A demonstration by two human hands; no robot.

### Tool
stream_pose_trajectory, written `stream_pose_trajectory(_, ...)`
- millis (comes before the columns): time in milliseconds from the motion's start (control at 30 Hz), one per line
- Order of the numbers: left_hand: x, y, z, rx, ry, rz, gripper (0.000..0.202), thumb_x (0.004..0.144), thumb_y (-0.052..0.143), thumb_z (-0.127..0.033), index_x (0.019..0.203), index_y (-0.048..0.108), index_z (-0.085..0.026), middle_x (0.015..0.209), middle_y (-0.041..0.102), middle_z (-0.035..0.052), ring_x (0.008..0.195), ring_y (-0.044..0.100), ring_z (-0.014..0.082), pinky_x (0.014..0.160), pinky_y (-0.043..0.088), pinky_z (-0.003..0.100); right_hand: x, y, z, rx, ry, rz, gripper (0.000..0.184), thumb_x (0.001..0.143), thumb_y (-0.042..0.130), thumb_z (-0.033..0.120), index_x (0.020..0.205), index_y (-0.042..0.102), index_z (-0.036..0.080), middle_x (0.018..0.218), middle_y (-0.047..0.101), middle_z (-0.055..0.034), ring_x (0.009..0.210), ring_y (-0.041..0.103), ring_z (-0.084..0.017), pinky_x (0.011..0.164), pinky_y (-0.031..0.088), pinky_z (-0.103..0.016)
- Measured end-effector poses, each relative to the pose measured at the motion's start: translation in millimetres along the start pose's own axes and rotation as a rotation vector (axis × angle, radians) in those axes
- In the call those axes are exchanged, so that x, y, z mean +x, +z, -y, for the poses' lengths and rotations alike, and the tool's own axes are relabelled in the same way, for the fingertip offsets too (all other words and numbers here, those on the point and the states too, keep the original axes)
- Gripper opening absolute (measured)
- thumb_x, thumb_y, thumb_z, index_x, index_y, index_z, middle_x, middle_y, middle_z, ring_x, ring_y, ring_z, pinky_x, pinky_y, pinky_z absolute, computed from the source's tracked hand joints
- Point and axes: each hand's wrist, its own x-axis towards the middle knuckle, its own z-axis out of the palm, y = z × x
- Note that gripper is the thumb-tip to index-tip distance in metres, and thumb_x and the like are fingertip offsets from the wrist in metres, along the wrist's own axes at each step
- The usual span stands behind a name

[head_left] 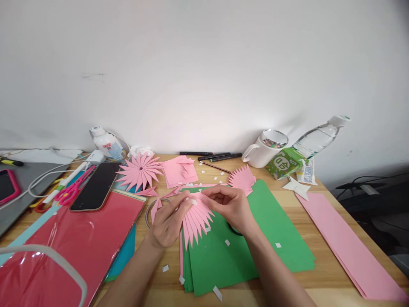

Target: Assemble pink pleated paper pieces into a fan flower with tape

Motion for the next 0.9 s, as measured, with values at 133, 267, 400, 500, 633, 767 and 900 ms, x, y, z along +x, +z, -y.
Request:
stream_pose_trajectory(133,0.6,1.4,-0.7,0.012,-0.01,-0.01,0.051,0.089,0.05,-0.007,0.139,0.044,-0.017,0.122,0.067,0.0106,0.113,0.063,0.0228,0.092,0.057,0.033,-0.8,-2.0,2.4,-0.209,-0.128,0.007,0.011,0.074,0.074,0.03,0.079,0.076,0.02,0.072,0.073,-0.0051,0.062,0.063,-0.016,0.053,0.05,-0.027)
stream_pose_trajectory(267,-2.9,3.9,-0.1,-0.004,-0.024,-0.007,0.047,0.091,0.047,-0.008,0.138,0.044,-0.015,0.119,0.068,0.0121,0.113,0.063,0.0224,0.091,0.056,0.034,-1.3,-2.8,6.7,-0.437,-0.296,0.038,0.009,0.081,0.065,0.024,0.081,0.074,0.02,0.071,0.072,-0.0042,0.06,0.062,-0.015,0.053,0.05,-0.026)
stream_pose_trajectory(400,-6.4,5.1,0.0,-0.013,-0.019,-0.011,0.044,0.092,0.046,-0.01,0.137,0.044,-0.012,0.119,0.068,0.0147,0.116,0.061,0.0226,0.091,0.056,0.033,-3.0,-1.6,3.7,-0.553,-0.379,0.025,0.01,0.083,0.062,0.021,0.084,0.071,0.019,0.07,0.07,-0.0036,0.058,0.06,-0.014,0.054,0.051,-0.026)
stream_pose_trajectory(500,-6.4,6.2,-0.3,0.014,0.0,-0.036,0.044,0.091,0.048,-0.01,0.135,0.046,-0.011,0.119,0.068,0.0149,0.115,0.062,0.0219,0.09,0.056,0.032,-3.4,-1.1,1.3,-0.617,-0.434,0.015,0.011,0.084,0.059,0.02,0.084,0.07,0.019,0.07,0.068,-0.003,0.058,0.059,-0.014,0.054,0.05,-0.026)
stream_pose_trajectory(633,-5.4,7.2,0.0,0.006,-0.001,-0.059,0.043,0.091,0.048,-0.009,0.134,0.047,-0.009,0.119,0.068,0.0166,0.114,0.062,0.0222,0.09,0.056,0.032,-1.7,-3.1,5.8,-0.582,-0.442,0.036,0.013,0.086,0.059,0.022,0.082,0.071,0.02,0.071,0.07,-0.0034,0.061,0.061,-0.014,0.056,0.048,-0.026)
stream_pose_trajectory(767,-4.5,6.4,0.8,-0.041,-0.031,-0.069,0.049,0.091,0.049,-0.009,0.139,0.041,-0.012,0.122,0.066,0.0151,0.112,0.064,0.0229,0.089,0.057,0.035,-0.1,-7.6,10.9,-0.51,-0.342,0.065,0.022,0.09,0.055,0.028,0.081,0.073,0.02,0.068,0.07,-0.0031,0.059,0.061,-0.015,0.057,0.048,-0.026)
stream_pose_trajectory(900,-2.7,5.0,1.8,-0.046,-0.017,-0.049,0.046,0.092,0.047,-0.01,0.138,0.043,-0.011,0.12,0.067,0.0162,0.112,0.064,0.0227,0.09,0.056,0.033,0.1,-10.7,9.2,-0.539,-0.356,0.108,0.016,0.088,0.059,0.028,0.085,0.073,0.022,0.079,0.073,-0.0049,0.067,0.065,-0.017,0.06,0.05,-0.028)
